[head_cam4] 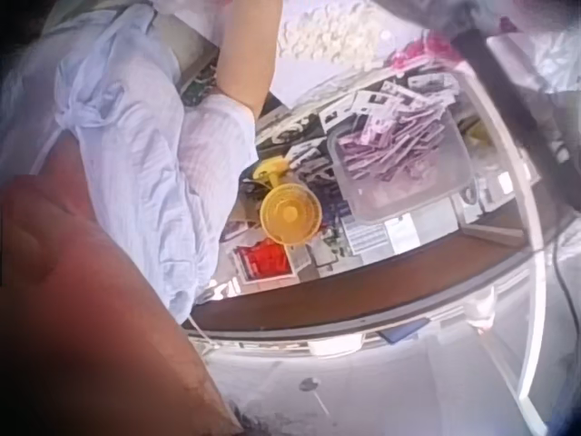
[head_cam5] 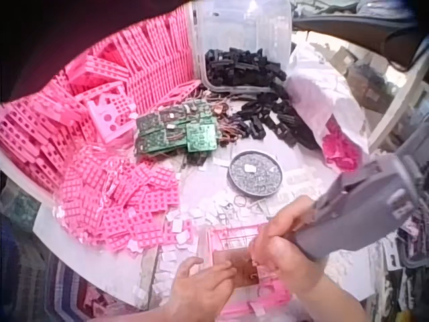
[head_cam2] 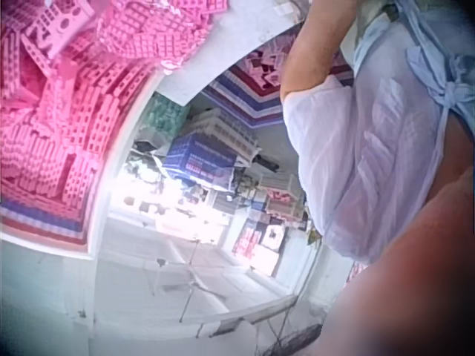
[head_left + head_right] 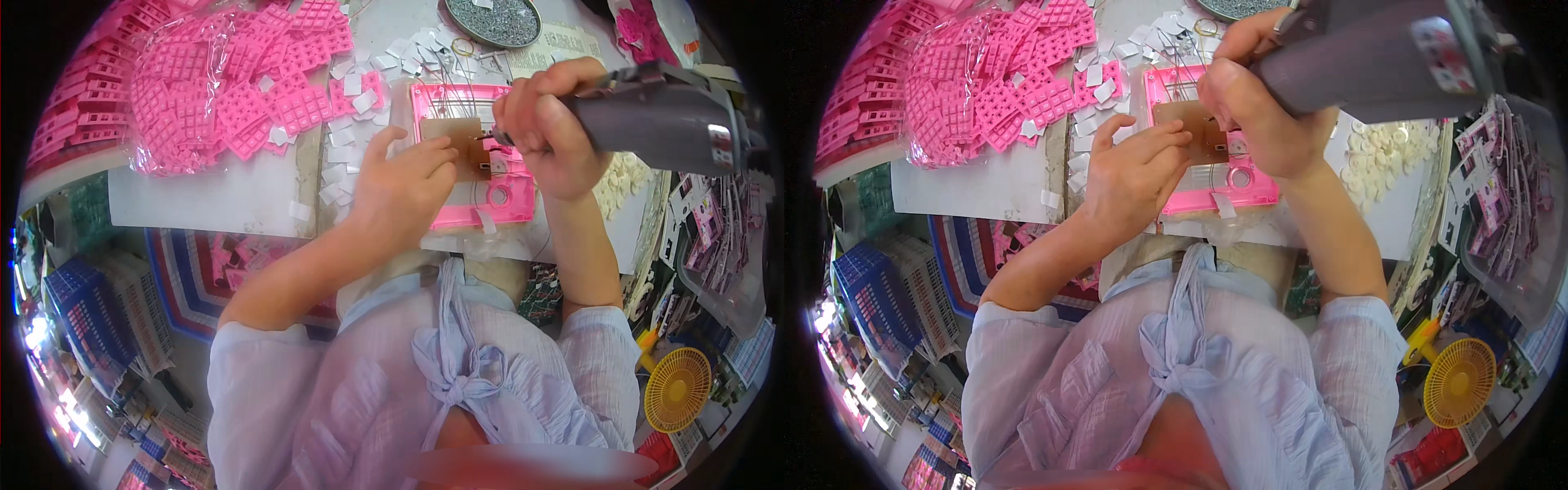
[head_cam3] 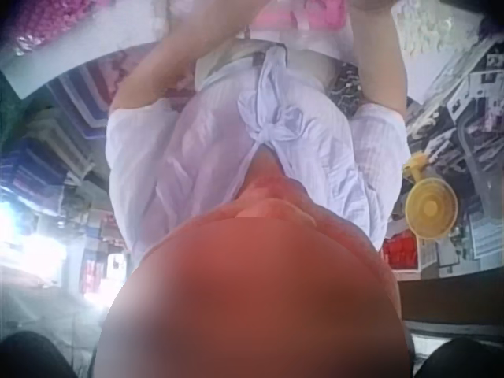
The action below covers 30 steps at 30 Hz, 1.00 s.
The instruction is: Assembling a pink toy piggy bank by installing electronic components and fastening them with screws.
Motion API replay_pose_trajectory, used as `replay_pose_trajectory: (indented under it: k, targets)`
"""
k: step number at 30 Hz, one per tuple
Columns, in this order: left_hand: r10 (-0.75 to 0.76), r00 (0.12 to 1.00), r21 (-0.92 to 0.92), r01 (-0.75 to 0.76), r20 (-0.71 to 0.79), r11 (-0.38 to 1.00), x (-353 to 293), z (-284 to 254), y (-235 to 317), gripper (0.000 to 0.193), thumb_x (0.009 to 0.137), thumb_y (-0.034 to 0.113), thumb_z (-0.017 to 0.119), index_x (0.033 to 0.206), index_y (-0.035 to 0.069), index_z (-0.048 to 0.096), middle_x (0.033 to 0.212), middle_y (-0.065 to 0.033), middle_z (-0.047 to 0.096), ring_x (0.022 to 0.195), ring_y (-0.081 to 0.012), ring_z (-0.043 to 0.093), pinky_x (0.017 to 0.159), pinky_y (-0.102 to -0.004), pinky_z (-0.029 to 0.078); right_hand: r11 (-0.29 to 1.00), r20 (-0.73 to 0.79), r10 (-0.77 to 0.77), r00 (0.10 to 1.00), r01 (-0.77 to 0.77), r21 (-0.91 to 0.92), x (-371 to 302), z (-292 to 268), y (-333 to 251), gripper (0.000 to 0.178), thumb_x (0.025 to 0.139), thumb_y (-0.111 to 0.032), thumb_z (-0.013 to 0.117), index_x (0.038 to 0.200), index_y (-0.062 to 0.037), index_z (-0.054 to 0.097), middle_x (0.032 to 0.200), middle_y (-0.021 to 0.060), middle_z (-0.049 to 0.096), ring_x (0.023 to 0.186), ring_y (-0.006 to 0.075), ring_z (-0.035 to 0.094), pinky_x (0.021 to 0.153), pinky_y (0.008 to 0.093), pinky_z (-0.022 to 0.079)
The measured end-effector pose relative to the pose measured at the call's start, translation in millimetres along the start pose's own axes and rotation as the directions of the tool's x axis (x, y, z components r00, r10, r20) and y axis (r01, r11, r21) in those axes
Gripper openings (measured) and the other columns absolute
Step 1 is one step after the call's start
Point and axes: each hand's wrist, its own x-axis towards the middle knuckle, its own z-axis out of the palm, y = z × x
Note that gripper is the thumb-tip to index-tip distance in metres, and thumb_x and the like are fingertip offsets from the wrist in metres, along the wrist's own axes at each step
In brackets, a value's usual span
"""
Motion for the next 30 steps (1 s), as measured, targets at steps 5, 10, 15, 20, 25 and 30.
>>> replay_pose_trajectory:
  k: [5,10,15,20,25,30]
  targets:
    - [-0.021,1.000,0.020,0.021,0.023,1.000,-1,1,1,0.010,0.082,0.012,0.075,0.088,0.010,0.067,0.107,-0.0003,0.074,0.110,-0.0130,0.068,0.099,-0.0448,0.037,0.992,0.103,-0.022,0.994,0.008,0.126,0,-12,21,0.012,0.095,-0.006,0.055,0.103,-0.0061,0.046,0.060,0.0019,0.043,0.051,0.0118,0.040,0.052,0.0320,0.039]
    - [-0.059,0.998,-0.015,0.059,-0.003,0.998,-1,2,1,0.010,0.082,0.012,0.074,0.088,0.011,0.066,0.107,-0.0002,0.074,0.109,-0.0125,0.068,0.094,-0.0431,0.036,0.976,0.111,-0.066,0.992,0.087,-0.199,-1,-5,22,0.016,0.095,-0.007,0.059,0.097,-0.0065,0.043,0.060,0.0042,0.046,0.051,0.0124,0.041,0.052,0.0322,0.041]
    - [-0.185,0.983,-0.111,0.181,-0.019,0.977,-2,5,8,0.010,0.082,0.012,0.074,0.088,0.012,0.066,0.108,-0.0011,0.074,0.107,-0.0133,0.068,0.092,-0.0415,0.034,0.967,0.125,-0.059,0.990,0.088,-0.241,-2,-2,25,0.017,0.095,-0.007,0.061,0.100,-0.0060,0.044,0.061,0.0047,0.047,0.051,0.0128,0.042,0.054,0.0327,0.042]
    - [-0.217,0.970,-0.216,0.190,-0.112,0.958,1,3,10,0.010,0.084,0.009,0.074,0.092,0.012,0.070,0.105,-0.0015,0.075,0.098,-0.0150,0.070,0.096,-0.0429,0.030,0.994,0.204,-0.048,0.978,0.027,0.103,9,-7,2,0.022,0.097,-0.015,0.061,0.112,-0.0063,0.047,0.061,0.0011,0.047,0.052,0.0126,0.042,0.053,0.0329,0.040]
    - [-0.240,0.962,-0.341,0.185,-0.127,0.922,11,1,12,0.009,0.084,0.012,0.074,0.093,0.015,0.072,0.095,0.0014,0.074,0.090,-0.0152,0.070,0.100,-0.0442,0.029,0.959,0.205,-0.085,0.975,0.025,0.281,2,8,-27,0.029,0.094,-0.016,0.066,0.111,-0.0037,0.046,0.064,0.0024,0.049,0.055,0.0118,0.045,0.054,0.0320,0.042]
    - [-0.151,0.976,-0.312,0.096,-0.159,0.945,17,5,9,0.012,0.082,0.012,0.076,0.093,0.015,0.073,0.089,0.0033,0.073,0.084,-0.0149,0.069,0.100,-0.0436,0.030,0.964,0.153,-0.077,0.985,0.034,0.265,-6,5,-30,0.031,0.093,-0.016,0.069,0.108,-0.0032,0.045,0.065,0.0038,0.051,0.056,0.0120,0.045,0.054,0.0321,0.043]
